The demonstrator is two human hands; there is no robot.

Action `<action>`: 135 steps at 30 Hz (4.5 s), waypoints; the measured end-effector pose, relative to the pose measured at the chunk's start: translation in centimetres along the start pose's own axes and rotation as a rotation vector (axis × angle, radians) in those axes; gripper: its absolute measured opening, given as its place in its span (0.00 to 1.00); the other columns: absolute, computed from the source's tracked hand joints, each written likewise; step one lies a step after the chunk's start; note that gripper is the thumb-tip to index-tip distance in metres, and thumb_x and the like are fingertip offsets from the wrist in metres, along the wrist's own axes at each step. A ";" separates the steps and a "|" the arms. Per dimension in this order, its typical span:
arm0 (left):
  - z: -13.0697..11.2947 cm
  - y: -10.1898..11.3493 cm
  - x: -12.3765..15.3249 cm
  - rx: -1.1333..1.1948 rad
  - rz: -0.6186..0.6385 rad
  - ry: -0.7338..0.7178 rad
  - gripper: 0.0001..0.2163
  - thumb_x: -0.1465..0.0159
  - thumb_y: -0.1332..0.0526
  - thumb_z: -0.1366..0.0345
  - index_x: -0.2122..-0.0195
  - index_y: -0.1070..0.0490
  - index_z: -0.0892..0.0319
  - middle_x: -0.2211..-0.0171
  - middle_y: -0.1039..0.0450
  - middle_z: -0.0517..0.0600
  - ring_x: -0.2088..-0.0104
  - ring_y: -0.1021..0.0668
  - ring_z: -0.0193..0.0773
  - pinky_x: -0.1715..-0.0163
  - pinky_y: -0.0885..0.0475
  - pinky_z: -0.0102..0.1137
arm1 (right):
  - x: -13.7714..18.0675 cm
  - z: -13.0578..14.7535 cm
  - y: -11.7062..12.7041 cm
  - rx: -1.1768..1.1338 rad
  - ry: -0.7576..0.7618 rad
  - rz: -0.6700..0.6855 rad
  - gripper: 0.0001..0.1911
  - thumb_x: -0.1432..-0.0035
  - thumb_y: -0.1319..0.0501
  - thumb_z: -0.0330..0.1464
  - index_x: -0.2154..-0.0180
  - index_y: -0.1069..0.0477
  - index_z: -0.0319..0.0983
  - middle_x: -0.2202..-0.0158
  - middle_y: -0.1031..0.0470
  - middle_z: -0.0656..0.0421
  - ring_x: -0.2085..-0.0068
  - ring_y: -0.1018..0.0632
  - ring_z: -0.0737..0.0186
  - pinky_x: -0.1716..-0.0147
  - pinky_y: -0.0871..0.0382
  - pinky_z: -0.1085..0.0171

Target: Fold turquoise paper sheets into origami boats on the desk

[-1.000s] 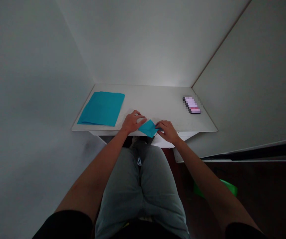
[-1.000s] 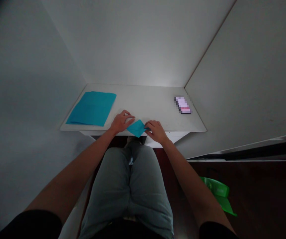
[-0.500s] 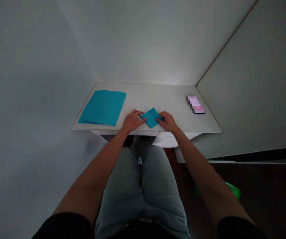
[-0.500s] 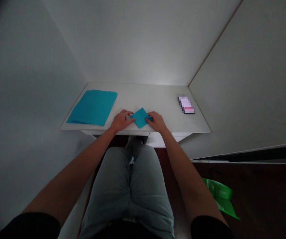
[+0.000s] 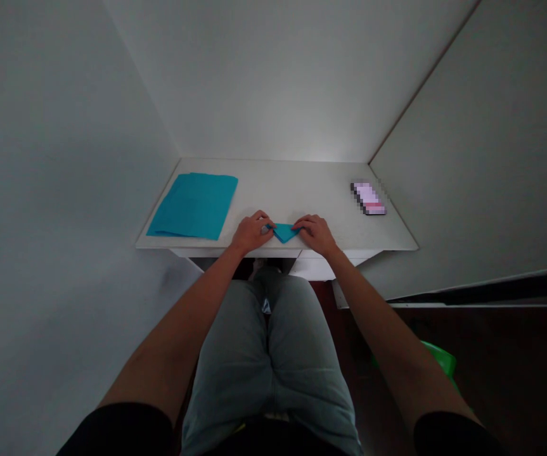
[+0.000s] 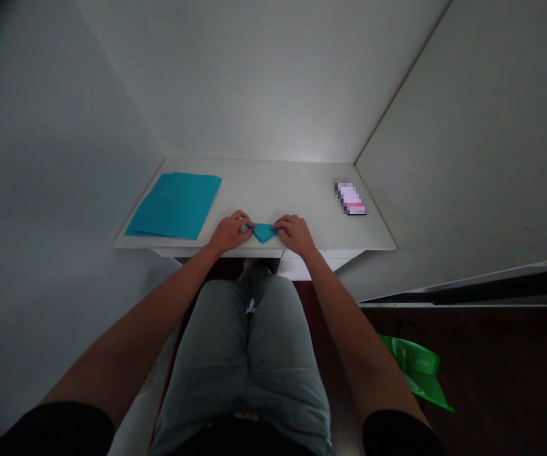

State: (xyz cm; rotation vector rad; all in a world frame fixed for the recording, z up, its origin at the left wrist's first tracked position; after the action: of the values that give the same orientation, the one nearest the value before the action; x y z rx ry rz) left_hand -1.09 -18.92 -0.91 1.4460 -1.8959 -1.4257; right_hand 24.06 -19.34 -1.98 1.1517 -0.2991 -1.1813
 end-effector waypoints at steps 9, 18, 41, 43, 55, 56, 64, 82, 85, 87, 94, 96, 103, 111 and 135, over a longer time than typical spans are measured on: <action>0.7 -0.8 -0.2 -0.022 -0.051 -0.014 0.08 0.27 0.31 0.58 0.54 0.13 0.53 0.49 0.20 0.52 0.59 0.16 0.40 0.53 0.23 0.37 | 2.1 4.9 -2.9 0.193 0.018 0.083 0.30 0.20 0.48 0.46 0.26 0.33 0.42 0.25 0.31 0.50 0.26 0.28 0.46 0.28 0.35 0.41; 0.3 -0.5 -0.3 -0.008 -0.018 0.042 0.10 0.27 0.32 0.57 0.49 0.16 0.53 0.47 0.21 0.52 0.51 0.16 0.44 0.49 0.23 0.38 | 4.4 0.6 0.2 0.223 -0.041 0.094 0.30 0.20 0.49 0.47 0.26 0.34 0.44 0.25 0.31 0.50 0.26 0.29 0.46 0.28 0.36 0.42; 1.0 -0.5 -0.3 0.166 -0.020 0.124 0.10 0.28 0.31 0.60 0.48 0.23 0.54 0.56 0.18 0.50 0.57 0.17 0.41 0.51 0.24 0.37 | -1.8 -2.4 -1.3 -0.178 -0.261 -0.103 0.38 0.33 0.32 0.54 0.32 0.30 0.40 0.48 0.17 0.49 0.59 0.18 0.52 0.54 0.20 0.51; 1.1 -0.6 -0.3 0.199 -0.017 0.154 0.09 0.28 0.31 0.60 0.50 0.23 0.55 0.58 0.17 0.49 0.61 0.17 0.40 0.54 0.24 0.36 | -1.8 -2.0 -1.2 -0.186 -0.260 -0.074 0.33 0.33 0.33 0.54 0.35 0.27 0.42 0.54 0.15 0.53 0.61 0.17 0.54 0.55 0.21 0.53; 1.7 -0.5 -0.1 0.331 -0.102 0.243 0.10 0.26 0.35 0.53 0.53 0.25 0.53 0.63 0.18 0.46 0.70 0.21 0.36 0.65 0.28 0.32 | -2.7 0.4 -2.5 -0.157 -0.204 -0.042 0.27 0.35 0.30 0.46 0.38 0.25 0.45 0.56 0.14 0.57 0.68 0.20 0.60 0.60 0.24 0.58; 1.7 -0.5 -0.1 0.326 -0.098 0.225 0.10 0.26 0.35 0.53 0.53 0.24 0.53 0.62 0.17 0.46 0.70 0.21 0.36 0.64 0.27 0.32 | -2.8 0.5 -2.6 -0.163 -0.205 -0.040 0.27 0.35 0.30 0.45 0.38 0.25 0.45 0.56 0.14 0.57 0.68 0.20 0.60 0.60 0.23 0.58; 1.1 -0.4 -0.1 0.188 -0.049 0.071 0.08 0.28 0.34 0.64 0.52 0.16 0.53 0.46 0.20 0.50 0.70 0.21 0.34 0.56 0.22 0.35 | -2.7 0.0 -2.4 -0.304 -0.220 -0.071 0.24 0.32 0.39 0.37 0.37 0.24 0.43 0.49 0.15 0.55 0.67 0.21 0.60 0.60 0.23 0.58; 0.0 0.0 0.5 -0.009 -0.024 0.032 0.19 0.32 0.29 0.43 0.54 0.14 0.53 0.33 0.31 0.55 0.58 0.17 0.42 0.50 0.22 0.41 | -2.5 0.2 -2.3 -0.387 -0.225 -0.016 0.27 0.35 0.33 0.57 0.48 0.17 0.44 0.59 0.15 0.56 0.65 0.20 0.58 0.62 0.23 0.58; -0.2 0.2 0.5 0.002 -0.019 0.037 0.21 0.32 0.30 0.42 0.56 0.14 0.56 0.32 0.30 0.57 0.56 0.16 0.45 0.48 0.22 0.42 | -2.4 0.2 -2.3 -0.395 -0.193 0.020 0.29 0.38 0.29 0.57 0.45 0.18 0.45 0.58 0.15 0.57 0.66 0.20 0.59 0.62 0.23 0.58; -0.3 0.3 0.5 0.007 -0.018 0.035 0.21 0.29 0.32 0.42 0.57 0.14 0.57 0.31 0.29 0.57 0.52 0.15 0.47 0.45 0.23 0.42 | -2.3 0.1 -2.4 -0.398 -0.182 0.030 0.28 0.38 0.29 0.55 0.44 0.18 0.45 0.57 0.15 0.57 0.66 0.20 0.59 0.62 0.23 0.58; -0.1 0.0 0.0 0.004 0.020 0.000 0.18 0.23 0.38 0.49 0.44 0.15 0.53 0.35 0.21 0.54 0.41 0.16 0.51 0.39 0.24 0.43 | -2.4 -0.7 -3.0 -0.416 -0.200 0.030 0.31 0.39 0.26 0.52 0.40 0.18 0.45 0.53 0.14 0.54 0.67 0.22 0.60 0.64 0.24 0.58; 0.0 -0.2 -0.1 0.007 0.016 0.006 0.18 0.23 0.38 0.49 0.45 0.15 0.53 0.37 0.20 0.54 0.41 0.16 0.51 0.39 0.24 0.43 | -2.3 -0.9 -3.1 -0.431 -0.185 0.032 0.31 0.40 0.26 0.52 0.40 0.17 0.45 0.52 0.14 0.53 0.68 0.23 0.61 0.65 0.25 0.59; 0.0 -0.2 0.1 0.048 -0.026 0.004 0.19 0.25 0.35 0.46 0.51 0.13 0.55 0.41 0.17 0.56 0.44 0.15 0.52 0.41 0.24 0.41 | -2.3 -1.0 -3.0 -0.456 -0.211 -0.002 0.29 0.39 0.27 0.55 0.46 0.14 0.43 0.60 0.15 0.54 0.68 0.25 0.60 0.66 0.29 0.59; 0.7 -0.2 0.0 0.193 -0.063 0.087 0.22 0.25 0.37 0.43 0.59 0.15 0.57 0.68 0.18 0.53 0.65 0.16 0.46 0.59 0.27 0.37 | -2.5 -0.9 -2.5 -0.519 -0.309 -0.070 0.31 0.40 0.31 0.60 0.53 0.15 0.41 0.72 0.23 0.59 0.70 0.27 0.60 0.68 0.33 0.60; 3.0 -1.7 -1.0 0.734 -0.177 0.253 0.17 0.35 0.30 0.46 0.62 0.20 0.56 0.65 0.16 0.50 0.65 0.19 0.40 0.62 0.26 0.34 | -2.7 -1.4 -2.6 -0.664 -0.324 -0.143 0.30 0.44 0.29 0.61 0.56 0.17 0.43 0.62 0.17 0.56 0.66 0.23 0.59 0.65 0.29 0.59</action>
State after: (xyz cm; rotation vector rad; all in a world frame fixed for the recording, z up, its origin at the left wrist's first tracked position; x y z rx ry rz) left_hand -2.10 -16.48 -3.37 2.0330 -2.2694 -0.5509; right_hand 22.45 -16.14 -3.71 0.4060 -0.0521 -1.4483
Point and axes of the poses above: each hand's wrist, its own x-axis away from the middle knuckle, its own y-axis out of the back of the hand, z = x × y, the point moved 3 cm from there along -x, towards the middle knuckle
